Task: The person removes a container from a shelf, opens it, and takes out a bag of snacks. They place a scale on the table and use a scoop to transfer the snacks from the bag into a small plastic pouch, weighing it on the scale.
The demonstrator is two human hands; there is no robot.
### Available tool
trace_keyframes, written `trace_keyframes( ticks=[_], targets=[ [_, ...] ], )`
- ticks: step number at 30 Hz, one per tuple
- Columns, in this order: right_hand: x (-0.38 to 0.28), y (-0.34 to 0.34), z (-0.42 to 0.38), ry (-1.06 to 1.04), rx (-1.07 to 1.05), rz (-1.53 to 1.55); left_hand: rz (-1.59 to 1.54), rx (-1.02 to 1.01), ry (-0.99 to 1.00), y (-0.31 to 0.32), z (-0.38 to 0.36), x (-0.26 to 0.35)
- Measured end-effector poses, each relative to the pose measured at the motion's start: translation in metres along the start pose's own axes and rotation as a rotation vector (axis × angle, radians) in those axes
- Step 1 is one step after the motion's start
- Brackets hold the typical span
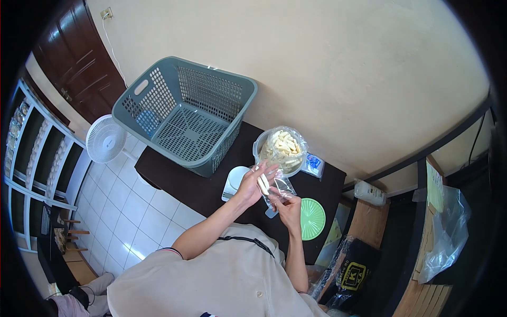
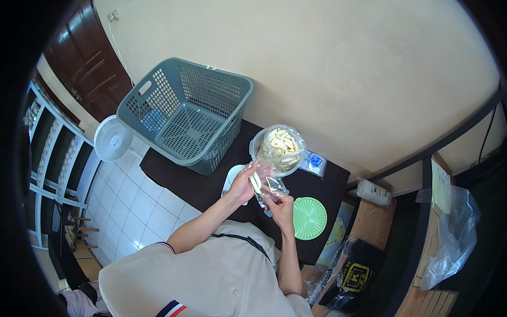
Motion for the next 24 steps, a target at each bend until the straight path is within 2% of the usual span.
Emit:
trace_keyframes(
  ticks=[4,7,8,11,13,16,18,22,24],
  targets=[
    [-0.002,-0.001,-0.004,-0.035,0.09,-0.103,-0.12,-0.02,-0.03,0.013,-0.008,0.004],
    [0.003,-0.007,-0.006,-0.075,0.208,-0.134,-0.052,-0.013,-0.001,0.017,-0.01,0.002],
    [-0.001,-0.006,-0.005,-0.165,0.247,-0.097,-0.036,-0.029,-0.005,0.021,-0.011,0.0],
    [-0.004,-0.001,-0.007,-0.167,0.281,-0.131,-0.053,-0.027,-0.005,0.026,-0.013,0.005],
    [0.007,-0.004,-0.007,-0.152,0.25,-0.142,0.012,-0.003,-0.012,0.024,-0.013,0.007],
    [0.002,-0.003,-0.006,-0.221,0.169,-0.095,-0.118,-0.047,-0.083,0.02,-0.014,0.0],
    [0.013,0.001,-0.006,0.084,0.027,-0.087,-0.279,-0.095,-0.157,0.014,-0.01,-0.009],
    [0.008,0.009,0.0,0.085,0.018,-0.127,-0.26,-0.029,-0.17,0.004,-0.014,-0.01],
    [0.002,0.018,0.005,0.078,-0.077,-0.146,-0.206,0.028,-0.201,-0.039,-0.002,-0.034]
  ],
)
Point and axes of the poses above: each hand's wrist, its own z-axis towards the middle knuckle, its own y-axis out of the palm, x = y × z, the point moved 8 cm from there along z, towards the middle knuckle, and after that the axes turned 10 degrees about z, right-handed, at the moved point
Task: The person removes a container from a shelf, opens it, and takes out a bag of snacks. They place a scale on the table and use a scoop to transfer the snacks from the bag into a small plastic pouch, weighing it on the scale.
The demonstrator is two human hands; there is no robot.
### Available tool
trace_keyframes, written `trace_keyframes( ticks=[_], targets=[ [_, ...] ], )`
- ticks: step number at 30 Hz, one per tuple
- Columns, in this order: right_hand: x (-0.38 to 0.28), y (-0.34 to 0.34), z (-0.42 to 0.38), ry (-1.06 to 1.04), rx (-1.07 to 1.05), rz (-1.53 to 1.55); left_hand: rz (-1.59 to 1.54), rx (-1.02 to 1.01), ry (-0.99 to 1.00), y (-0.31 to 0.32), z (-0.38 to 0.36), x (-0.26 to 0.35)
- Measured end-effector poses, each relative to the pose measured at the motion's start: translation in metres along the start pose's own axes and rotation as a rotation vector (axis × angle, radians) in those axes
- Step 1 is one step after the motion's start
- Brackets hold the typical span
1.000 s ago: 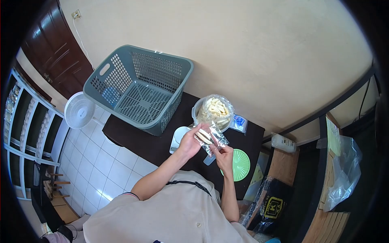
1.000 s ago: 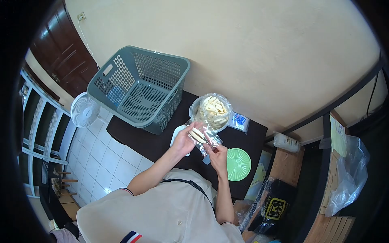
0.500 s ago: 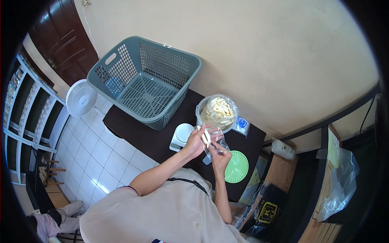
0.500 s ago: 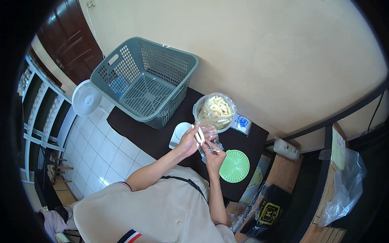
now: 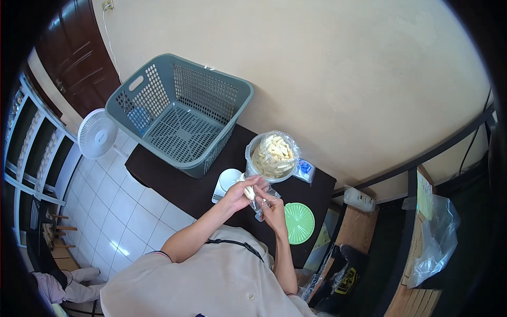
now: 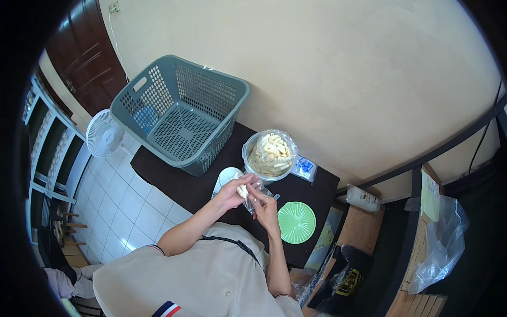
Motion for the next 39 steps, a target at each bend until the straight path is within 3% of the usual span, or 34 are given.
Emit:
trace_keyframes(
  ticks=[1,3,6,7,9,10,11,13,14,16,19,21,22,24,27,28,31,35,39],
  targets=[
    [-0.003,0.005,0.003,-0.006,-0.048,-0.01,0.047,0.07,-0.021,-0.011,-0.001,0.004],
    [-0.005,-0.003,0.011,-0.009,-0.066,-0.069,-0.074,0.02,-0.014,-0.018,-0.008,0.013],
    [-0.012,-0.013,0.02,-0.007,-0.091,-0.093,1.099,0.563,0.662,-0.004,-0.066,0.091],
    [-0.009,-0.013,0.027,-0.013,-0.087,-0.089,0.938,0.517,0.7,-0.005,-0.066,0.091],
    [-0.022,-0.016,0.033,-0.302,0.005,-0.186,0.303,0.107,0.277,-0.006,-0.039,0.061],
    [-0.016,-0.013,0.037,-0.123,-0.029,-0.175,0.113,-0.001,0.124,0.013,-0.037,0.05],
    [-0.015,-0.006,0.04,-0.121,-0.032,-0.17,-0.053,-0.057,0.103,0.024,-0.028,0.043],
    [-0.033,0.018,0.045,-0.327,-0.053,-0.254,-0.081,-0.072,0.153,0.039,-0.019,0.042],
    [-0.038,0.023,0.047,-0.198,-0.059,-0.286,-0.075,-0.079,0.15,0.043,-0.011,0.045],
    [-0.04,0.024,0.054,-0.222,-0.047,-0.311,-0.109,0.077,0.109,0.034,-0.003,0.039],
    [-0.049,0.029,0.058,-0.255,-0.054,-0.351,-0.16,0.033,0.147,0.037,0.001,0.042],
    [-0.052,0.03,0.058,-0.121,-0.001,-0.426,-0.186,-0.003,0.152,0.041,0.003,0.041],
    [-0.05,0.033,0.059,-0.12,-0.004,-0.423,-0.21,-0.044,0.153,0.044,0.005,0.04],
    [-0.059,0.036,0.051,-0.32,0.096,-0.606,-0.213,-0.043,0.14,0.04,0.008,0.039],
    [-0.031,0.036,0.052,-0.354,0.079,-0.598,-0.234,0.124,0.129,0.018,0.008,0.043],
    [-0.035,0.035,0.05,-0.276,0.107,-0.367,-0.246,0.146,0.127,0.011,0.01,0.044],
    [-0.04,0.009,0.053,-0.439,0.139,-0.284,-0.47,0.112,0.026,-0.002,0.013,0.042],
    [-0.062,-0.054,0.082,-0.297,0.557,-0.573,-0.582,0.21,-0.009,0.012,-0.002,0.039],
    [-0.053,-0.074,0.125,-0.415,0.511,-0.659,-0.523,0.139,0.058,0.024,-0.005,0.042]
  ],
)
Point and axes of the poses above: each hand's wrist, its own z-axis towards the middle knuckle, its own y-axis out of the palm, x = y × z, the point moved 8 cm from there along z, towards the middle knuckle, and after that the axes turned 10 degrees about z, right-handed, at the moved point
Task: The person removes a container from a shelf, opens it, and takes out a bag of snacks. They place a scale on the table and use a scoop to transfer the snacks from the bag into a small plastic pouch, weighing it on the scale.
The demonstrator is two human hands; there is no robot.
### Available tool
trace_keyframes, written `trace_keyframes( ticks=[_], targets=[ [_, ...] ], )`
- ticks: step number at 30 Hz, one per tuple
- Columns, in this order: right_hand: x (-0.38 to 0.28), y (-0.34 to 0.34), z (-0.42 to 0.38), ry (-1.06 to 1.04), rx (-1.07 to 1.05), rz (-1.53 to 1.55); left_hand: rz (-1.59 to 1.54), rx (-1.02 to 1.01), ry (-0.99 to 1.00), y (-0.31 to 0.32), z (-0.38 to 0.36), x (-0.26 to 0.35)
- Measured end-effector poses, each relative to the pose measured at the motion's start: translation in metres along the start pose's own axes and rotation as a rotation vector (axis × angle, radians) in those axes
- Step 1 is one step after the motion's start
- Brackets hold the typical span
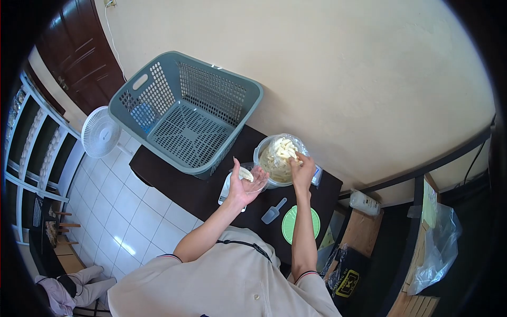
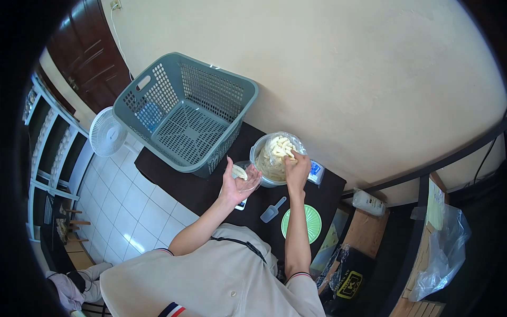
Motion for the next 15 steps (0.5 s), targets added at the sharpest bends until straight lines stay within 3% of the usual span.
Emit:
trace_keyframes(
  ticks=[2,4,6,10,12,15],
  targets=[
    [-0.006,0.022,0.004,-0.045,-0.222,-0.071,0.003,-0.024,0.02,0.009,0.0,0.001],
    [-0.004,0.026,0.002,-0.057,-0.231,-0.128,0.002,-0.044,0.046,0.017,-0.002,0.002],
    [-0.008,0.025,0.0,-0.177,-0.187,-0.123,-0.035,-0.244,0.037,0.043,-0.006,0.001],
    [-0.045,-0.005,-0.011,-0.168,-0.173,-0.071,-0.033,-0.341,0.026,0.056,-0.001,0.002],
    [-0.082,-0.044,-0.034,-0.042,-0.068,0.131,-0.038,-0.345,0.012,0.055,0.002,0.0],
    [-0.117,-0.064,-0.075,-0.102,-0.091,0.333,-0.073,-0.223,0.015,0.057,0.011,-0.004]
  ],
)
Point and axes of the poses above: each hand's wrist, its own z-axis towards the middle knuckle, its own y-axis out of the palm, x = y × z, the point moved 8 cm from there along z, towards the middle knuckle, and after that the axes turned 10 degrees about z, right-handed, at the moved point
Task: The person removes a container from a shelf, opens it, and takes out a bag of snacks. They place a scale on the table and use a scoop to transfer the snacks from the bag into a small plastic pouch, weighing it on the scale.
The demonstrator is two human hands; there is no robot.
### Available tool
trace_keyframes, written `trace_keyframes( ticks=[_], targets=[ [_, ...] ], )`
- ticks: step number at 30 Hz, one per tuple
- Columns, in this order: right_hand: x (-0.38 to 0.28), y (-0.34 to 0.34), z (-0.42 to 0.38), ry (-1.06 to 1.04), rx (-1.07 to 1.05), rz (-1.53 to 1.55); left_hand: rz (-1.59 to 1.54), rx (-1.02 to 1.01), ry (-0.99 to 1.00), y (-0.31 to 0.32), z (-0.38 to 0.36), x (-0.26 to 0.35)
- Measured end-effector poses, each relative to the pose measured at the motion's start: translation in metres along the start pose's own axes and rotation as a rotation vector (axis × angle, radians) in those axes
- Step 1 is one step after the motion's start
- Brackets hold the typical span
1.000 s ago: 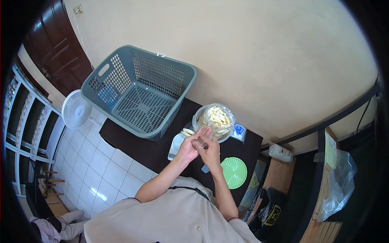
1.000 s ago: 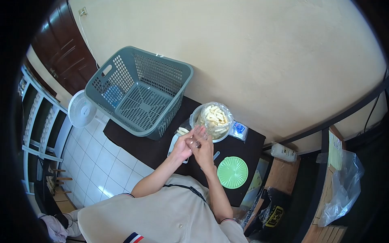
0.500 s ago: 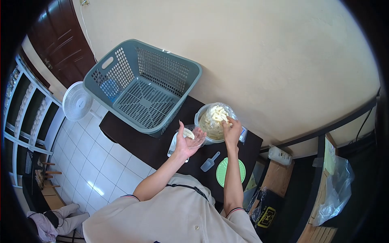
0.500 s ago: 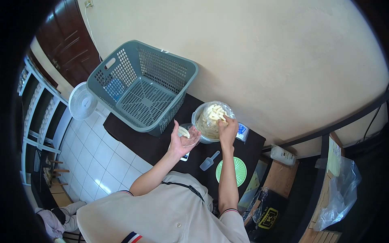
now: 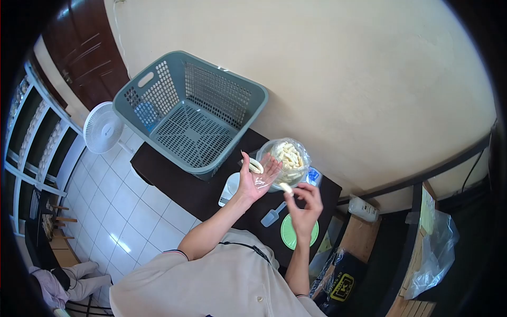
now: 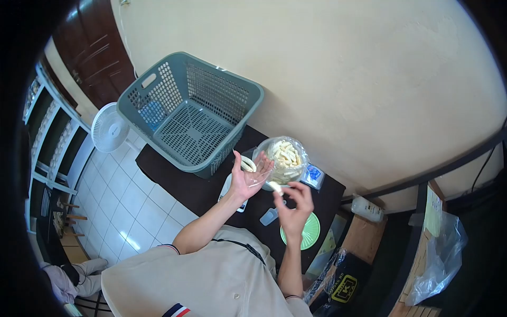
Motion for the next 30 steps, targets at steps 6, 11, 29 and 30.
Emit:
trace_keyframes(
  ticks=[6,11,29,30],
  targets=[
    [-0.006,0.008,-0.02,-0.029,0.126,-0.174,0.186,-0.036,-0.036,0.005,-0.009,-0.04],
    [-0.008,0.009,-0.026,-0.096,0.214,-0.21,0.284,-0.117,-0.099,0.005,-0.013,-0.051],
    [0.061,0.022,-0.042,0.09,0.162,0.156,0.984,-0.054,-0.036,-0.037,-0.026,-0.04],
    [0.074,0.021,-0.048,0.215,0.115,0.147,0.835,-0.092,-0.021,-0.044,-0.023,-0.03]
  ],
)
Point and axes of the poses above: each hand's wrist, its own z-axis towards the middle knuckle, its own y-axis out of the palm, x = y × z, the point moved 8 cm from there along z, towards the middle knuckle, and after that the axes turned 10 degrees about z, right-handed, at the moved point
